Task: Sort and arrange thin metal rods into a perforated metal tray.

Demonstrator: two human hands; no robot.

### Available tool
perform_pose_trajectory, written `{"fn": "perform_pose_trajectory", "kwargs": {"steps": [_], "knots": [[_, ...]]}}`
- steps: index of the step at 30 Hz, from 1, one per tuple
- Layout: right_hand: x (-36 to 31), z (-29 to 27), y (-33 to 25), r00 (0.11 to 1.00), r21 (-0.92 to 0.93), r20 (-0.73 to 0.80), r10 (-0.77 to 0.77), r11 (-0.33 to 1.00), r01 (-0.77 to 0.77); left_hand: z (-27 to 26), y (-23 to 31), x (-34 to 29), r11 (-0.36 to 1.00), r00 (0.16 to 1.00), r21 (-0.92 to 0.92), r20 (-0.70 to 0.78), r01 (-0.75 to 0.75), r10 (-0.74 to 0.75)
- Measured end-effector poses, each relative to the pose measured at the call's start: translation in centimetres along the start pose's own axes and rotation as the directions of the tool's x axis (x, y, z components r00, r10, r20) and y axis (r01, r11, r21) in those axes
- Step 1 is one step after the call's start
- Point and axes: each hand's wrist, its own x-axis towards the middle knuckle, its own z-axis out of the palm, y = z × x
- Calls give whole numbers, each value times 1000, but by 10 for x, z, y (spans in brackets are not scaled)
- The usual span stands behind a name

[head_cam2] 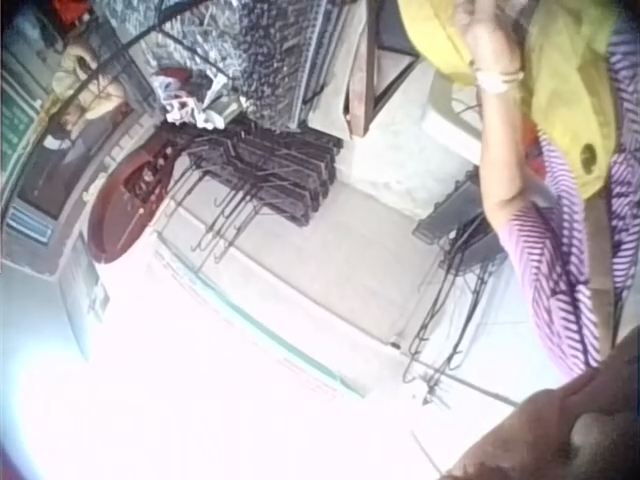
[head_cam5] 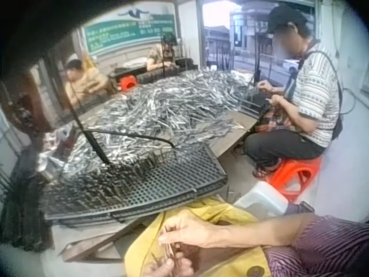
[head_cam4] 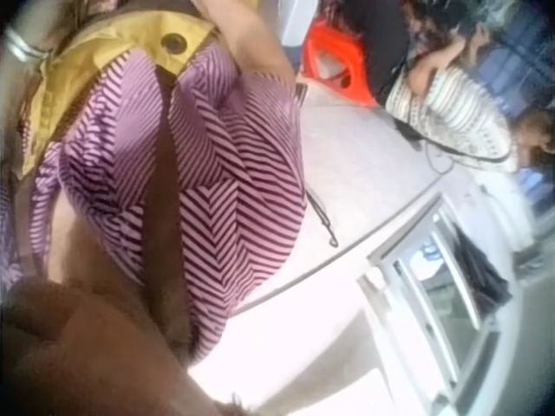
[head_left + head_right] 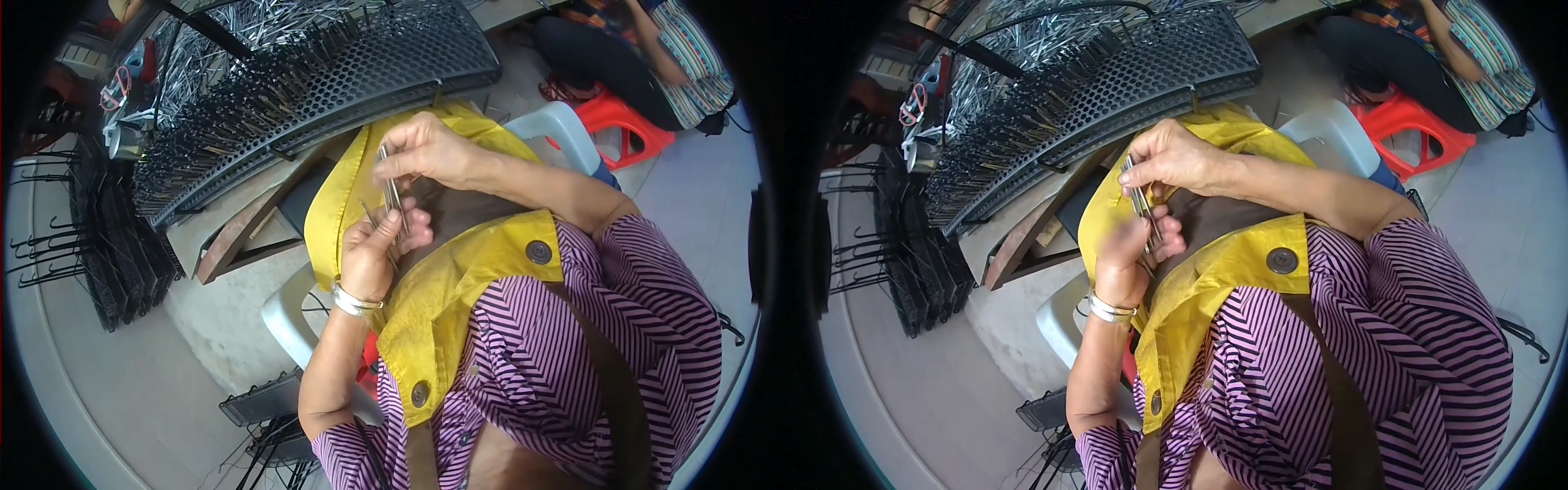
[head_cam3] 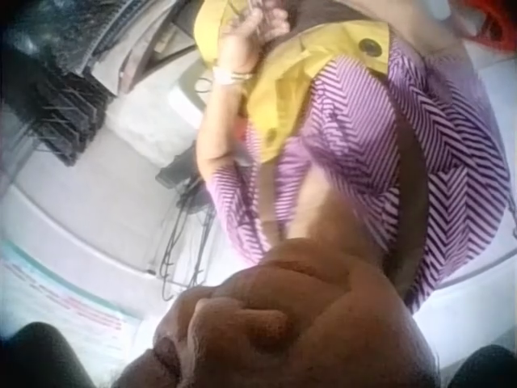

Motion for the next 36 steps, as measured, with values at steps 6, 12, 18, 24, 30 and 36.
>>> {"fn": "perform_pose_trajectory", "kwargs": {"steps": [6, 12, 18, 24, 30, 36], "knots": [[-6, -2, -10, 976, 158, 180, 125, 975, -154, 0, -5, -4, 999, 996, 12, 73, -48, 47], [1, -10, -33, 999, 29, 16, -30, 999, 30, 2, -5, -1, 993, 990, -60, 92, -101, 106], [62, -46, -67, 946, 217, -154, -285, 924, 314, -9, -5, 4, 972, 984, -180, 63, -154, 168], [95, -45, -55, 758, -131, -313, -573, 816, 563, -8, -5, 5, 975, 992, -200, 65, -95, 110], [102, -39, -52, 704, -301, -274, -655, 754, 584, -9, -5, 5, 974, 992, -207, 61, -92, 106], [98, -33, -52, 710, -403, -311, -631, 765, 503, -13, -6, 7, 976, 992, -203, 81, -78, 97]]}}
